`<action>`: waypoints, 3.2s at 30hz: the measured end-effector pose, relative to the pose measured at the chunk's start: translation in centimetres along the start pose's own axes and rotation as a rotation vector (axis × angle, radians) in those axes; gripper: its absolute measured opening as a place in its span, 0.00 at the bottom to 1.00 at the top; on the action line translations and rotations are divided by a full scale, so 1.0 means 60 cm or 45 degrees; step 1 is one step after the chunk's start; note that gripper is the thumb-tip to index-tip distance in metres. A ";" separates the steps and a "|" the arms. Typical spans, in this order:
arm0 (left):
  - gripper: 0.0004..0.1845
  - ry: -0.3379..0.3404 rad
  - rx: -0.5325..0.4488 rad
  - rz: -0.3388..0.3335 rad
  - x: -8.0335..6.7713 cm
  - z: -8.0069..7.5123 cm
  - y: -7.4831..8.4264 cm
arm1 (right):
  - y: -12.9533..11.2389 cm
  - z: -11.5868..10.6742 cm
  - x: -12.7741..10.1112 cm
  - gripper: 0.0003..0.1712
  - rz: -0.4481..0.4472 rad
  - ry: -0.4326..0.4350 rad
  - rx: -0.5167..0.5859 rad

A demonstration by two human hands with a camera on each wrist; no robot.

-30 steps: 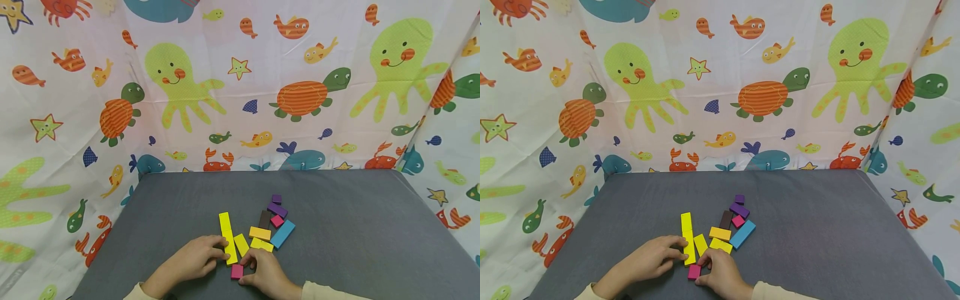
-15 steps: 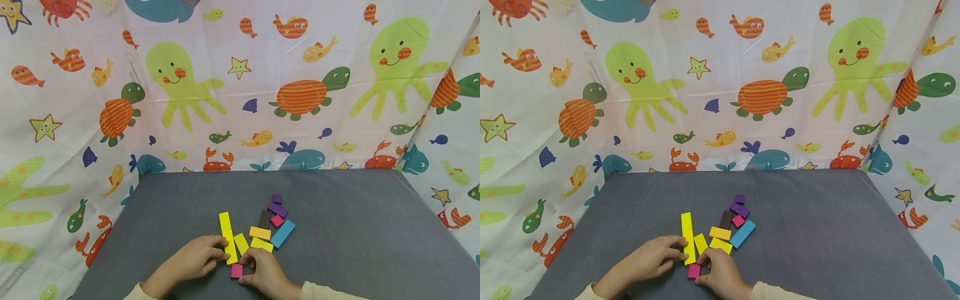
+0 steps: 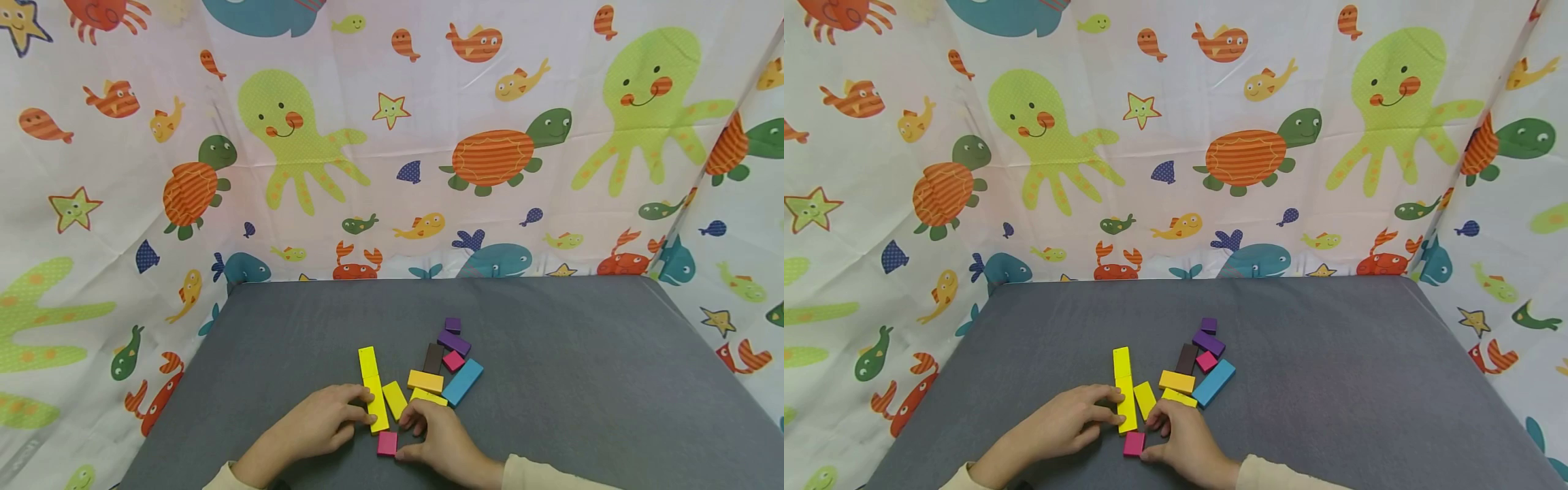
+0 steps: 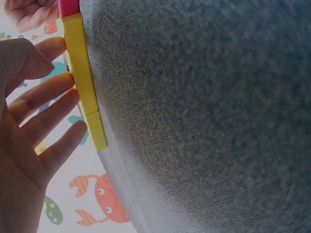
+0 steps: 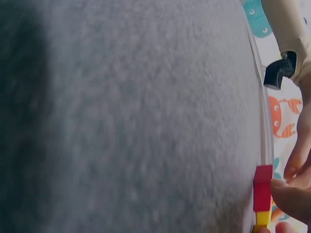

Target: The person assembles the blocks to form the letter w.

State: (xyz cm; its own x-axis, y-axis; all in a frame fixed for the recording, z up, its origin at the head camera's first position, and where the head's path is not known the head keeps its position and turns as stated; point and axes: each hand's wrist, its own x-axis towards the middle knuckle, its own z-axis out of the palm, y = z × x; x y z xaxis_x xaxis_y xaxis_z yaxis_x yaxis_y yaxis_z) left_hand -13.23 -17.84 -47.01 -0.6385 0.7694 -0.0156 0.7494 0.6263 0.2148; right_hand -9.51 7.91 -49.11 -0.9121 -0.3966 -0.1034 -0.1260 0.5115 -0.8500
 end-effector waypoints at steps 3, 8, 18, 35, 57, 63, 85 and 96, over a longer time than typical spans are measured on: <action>0.17 0.020 0.014 0.013 0.000 0.002 0.000 | 0.004 -0.009 0.001 0.21 -0.024 0.030 -0.009; 0.17 0.048 0.022 0.033 -0.001 0.004 -0.001 | 0.009 -0.023 0.006 0.21 -0.061 0.070 -0.035; 0.17 -0.034 -0.005 -0.007 0.000 -0.001 -0.002 | 0.010 -0.063 0.052 0.26 -0.308 0.097 -0.366; 0.18 -0.037 -0.012 -0.007 0.001 -0.001 -0.002 | 0.018 -0.092 0.120 0.33 -0.395 -0.288 -0.471; 0.17 -0.060 -0.023 -0.020 0.003 0.001 -0.001 | 0.042 -0.099 0.099 0.30 -0.391 -0.215 -0.512; 0.18 -0.054 -0.025 -0.015 0.003 0.001 -0.001 | 0.049 -0.108 0.080 0.32 -0.430 -0.191 -0.578; 0.17 -0.039 -0.016 -0.019 0.000 0.002 -0.002 | 0.018 -0.055 0.020 0.34 -0.102 0.157 -0.530; 0.18 -0.029 -0.006 -0.013 -0.001 0.003 -0.004 | 0.015 -0.037 0.023 0.35 -0.109 0.214 -0.609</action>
State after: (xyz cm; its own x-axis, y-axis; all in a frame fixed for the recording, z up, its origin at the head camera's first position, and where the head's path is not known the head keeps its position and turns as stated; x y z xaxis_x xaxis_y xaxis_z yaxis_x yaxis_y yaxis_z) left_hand -13.32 -18.00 -47.22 -0.6422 0.7655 -0.0401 0.7419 0.6339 0.2188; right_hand -11.72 9.53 -48.87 -0.9359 -0.3445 0.0741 -0.3315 0.7896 -0.5163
